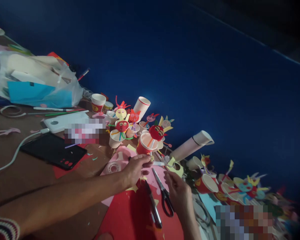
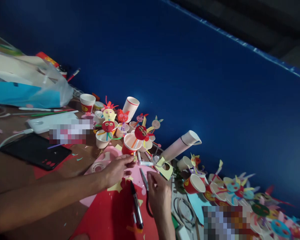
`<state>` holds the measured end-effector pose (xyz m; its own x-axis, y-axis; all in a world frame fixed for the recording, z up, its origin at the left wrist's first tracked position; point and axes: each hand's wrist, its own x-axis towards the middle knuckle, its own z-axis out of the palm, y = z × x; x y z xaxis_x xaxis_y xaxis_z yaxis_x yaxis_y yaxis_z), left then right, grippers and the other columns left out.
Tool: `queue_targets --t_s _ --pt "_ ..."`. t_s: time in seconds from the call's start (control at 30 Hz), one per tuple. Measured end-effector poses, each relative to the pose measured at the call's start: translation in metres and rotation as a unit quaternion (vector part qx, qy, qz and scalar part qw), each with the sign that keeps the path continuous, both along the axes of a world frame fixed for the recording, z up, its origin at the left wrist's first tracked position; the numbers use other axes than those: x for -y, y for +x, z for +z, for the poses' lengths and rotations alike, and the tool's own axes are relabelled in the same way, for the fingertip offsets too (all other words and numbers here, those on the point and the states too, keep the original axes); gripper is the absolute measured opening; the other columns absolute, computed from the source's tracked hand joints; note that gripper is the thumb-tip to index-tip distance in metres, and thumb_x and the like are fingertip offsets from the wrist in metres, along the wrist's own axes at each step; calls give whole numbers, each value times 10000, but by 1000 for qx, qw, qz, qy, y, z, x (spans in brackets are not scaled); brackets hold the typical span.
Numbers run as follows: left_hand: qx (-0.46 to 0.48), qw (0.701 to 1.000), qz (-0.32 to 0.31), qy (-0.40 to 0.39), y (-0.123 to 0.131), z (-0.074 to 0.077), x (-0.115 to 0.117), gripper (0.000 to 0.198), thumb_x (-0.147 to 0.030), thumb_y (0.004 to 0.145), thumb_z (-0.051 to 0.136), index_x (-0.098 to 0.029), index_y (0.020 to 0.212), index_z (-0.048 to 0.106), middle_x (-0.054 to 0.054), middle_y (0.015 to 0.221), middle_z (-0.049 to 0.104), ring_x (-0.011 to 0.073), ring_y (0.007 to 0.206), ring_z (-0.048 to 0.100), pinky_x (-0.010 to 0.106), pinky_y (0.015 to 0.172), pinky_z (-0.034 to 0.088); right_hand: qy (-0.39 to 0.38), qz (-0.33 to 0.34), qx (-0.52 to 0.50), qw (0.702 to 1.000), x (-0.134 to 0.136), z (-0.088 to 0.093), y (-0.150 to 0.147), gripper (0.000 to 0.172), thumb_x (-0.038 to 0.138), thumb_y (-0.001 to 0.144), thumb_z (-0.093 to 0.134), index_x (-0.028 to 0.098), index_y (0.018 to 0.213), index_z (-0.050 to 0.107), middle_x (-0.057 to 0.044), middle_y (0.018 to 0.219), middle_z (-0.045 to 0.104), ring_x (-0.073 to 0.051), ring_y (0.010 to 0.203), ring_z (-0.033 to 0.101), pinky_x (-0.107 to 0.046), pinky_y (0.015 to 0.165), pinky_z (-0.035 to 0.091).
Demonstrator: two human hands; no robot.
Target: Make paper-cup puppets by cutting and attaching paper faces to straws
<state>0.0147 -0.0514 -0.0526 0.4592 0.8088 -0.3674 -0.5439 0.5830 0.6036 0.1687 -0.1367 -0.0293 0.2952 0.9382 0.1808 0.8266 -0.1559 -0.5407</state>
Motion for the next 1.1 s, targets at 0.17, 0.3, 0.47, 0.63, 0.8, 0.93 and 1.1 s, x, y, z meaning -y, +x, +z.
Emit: queue_targets --t_s 0.17,0.3,0.47,0.63,0.8,0.93,1.1 --pt "-5 1000 5 14 2 -1 3 287 -311 605 712 -147 805 588 13 740 589 127 704 531 226 543 377 80 33 -209 974 -33 3 -34 398 493 804 516 141 876 687 -51 735 682 -197 700 612 -256 612 457" --pt "-1 1000 20 0 3 -2 3 283 -281 588 721 -161 809 593 -1 742 575 115 687 525 215 530 366 74 46 -291 953 -45 -6 -45 348 477 751 595 151 847 671 -51 765 689 -198 720 614 -266 642 456" --pt "-1 1000 17 0 2 -3 3 274 -275 584 720 -150 800 608 -2 728 556 105 657 504 206 508 356 69 30 -339 938 -50 -17 -43 259 416 710 647 159 739 648 -17 664 644 -164 639 568 -253 611 428" --pt "-4 1000 5 -3 5 -10 5 224 -257 642 648 -151 839 631 23 803 586 115 687 516 212 515 370 74 24 -356 931 -52 -21 -34 218 383 702 628 173 645 608 24 572 553 -128 559 483 -235 558 380" --pt "-12 1000 -9 3 8 -14 7 220 -151 645 583 -126 859 627 41 778 596 115 655 522 216 523 374 85 20 -359 929 -49 -20 -29 230 359 689 611 179 556 561 34 534 506 -119 538 438 -233 548 353" --pt "-4 995 -96 9 8 -11 11 185 -156 607 575 -111 781 619 33 674 583 110 563 509 216 486 353 91 5 -354 931 -45 -18 -18 165 314 669 609 174 587 581 37 549 506 -117 550 422 -234 555 339" --pt "-56 969 -219 96 1 -4 13 166 -232 586 592 -116 699 626 37 633 605 116 563 518 216 491 360 86 4 -353 932 -40 -16 2 161 287 680 580 181 565 544 47 543 487 -113 551 416 -236 561 326"
